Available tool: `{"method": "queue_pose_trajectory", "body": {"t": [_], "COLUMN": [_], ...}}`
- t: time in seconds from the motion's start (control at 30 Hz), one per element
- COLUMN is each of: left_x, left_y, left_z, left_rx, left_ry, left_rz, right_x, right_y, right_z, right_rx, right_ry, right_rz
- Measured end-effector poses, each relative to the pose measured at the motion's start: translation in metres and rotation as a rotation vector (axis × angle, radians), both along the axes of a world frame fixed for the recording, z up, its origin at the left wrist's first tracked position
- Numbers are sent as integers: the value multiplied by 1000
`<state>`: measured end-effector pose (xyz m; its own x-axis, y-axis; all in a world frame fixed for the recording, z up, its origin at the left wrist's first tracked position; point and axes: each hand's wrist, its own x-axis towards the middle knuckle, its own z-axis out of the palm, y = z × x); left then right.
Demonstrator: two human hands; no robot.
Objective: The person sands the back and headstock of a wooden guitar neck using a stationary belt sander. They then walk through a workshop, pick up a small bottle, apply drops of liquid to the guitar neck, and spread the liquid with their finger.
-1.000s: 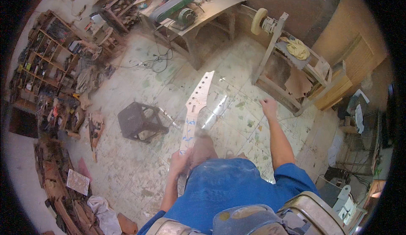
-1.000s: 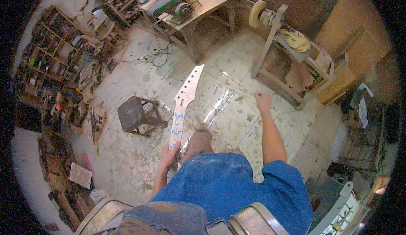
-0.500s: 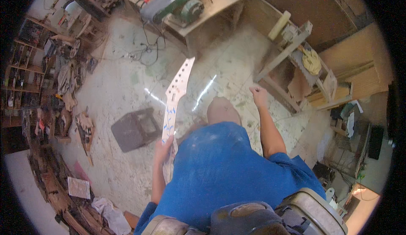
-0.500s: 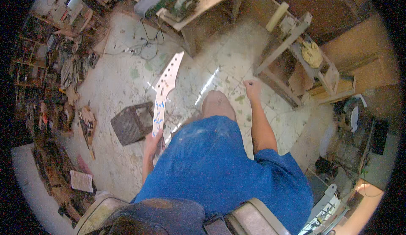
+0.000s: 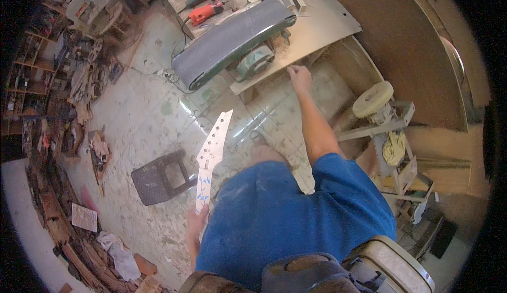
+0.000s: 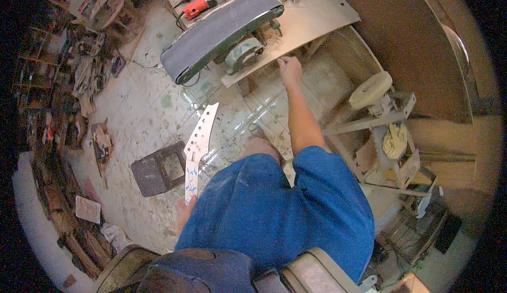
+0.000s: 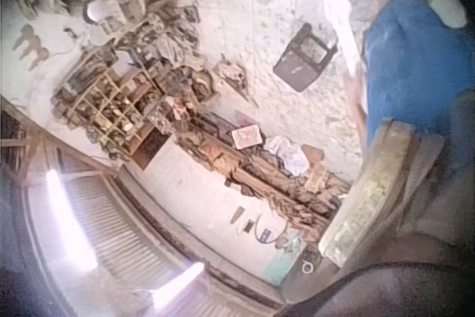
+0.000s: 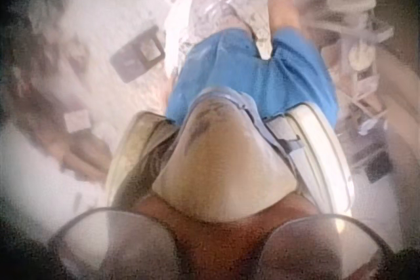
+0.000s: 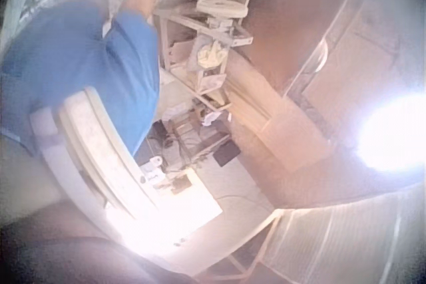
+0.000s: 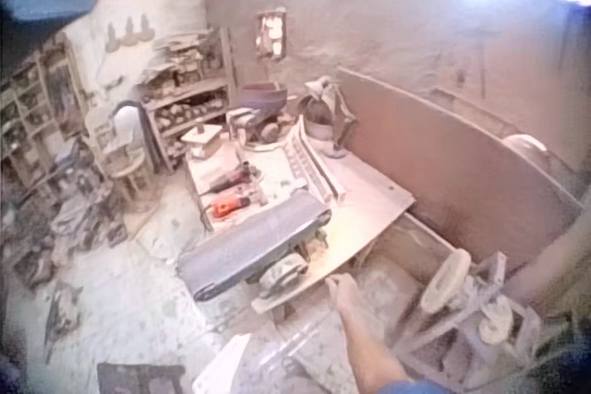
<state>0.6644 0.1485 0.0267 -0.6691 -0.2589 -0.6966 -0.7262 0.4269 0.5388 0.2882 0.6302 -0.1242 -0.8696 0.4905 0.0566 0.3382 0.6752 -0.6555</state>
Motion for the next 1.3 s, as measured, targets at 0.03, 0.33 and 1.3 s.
{"method": "queue_pose_trajectory", "body": {"t": [0.03, 0.33, 1.3], "left_x": [3, -4, 77], "left_y": [5, 76, 28], "left_z": [-1, 26, 31], "left_rx": [67, 143, 216], "left_ry": [-11, -51, 127], "left_rz": [64, 352, 362], "right_x": [-19, -101, 156], "right_y": [1, 9, -260], "right_z": [1, -39, 251], "right_rx": [15, 324, -97], "right_ry": [0, -150, 130], "right_rz": [-4, 105, 1297]}}
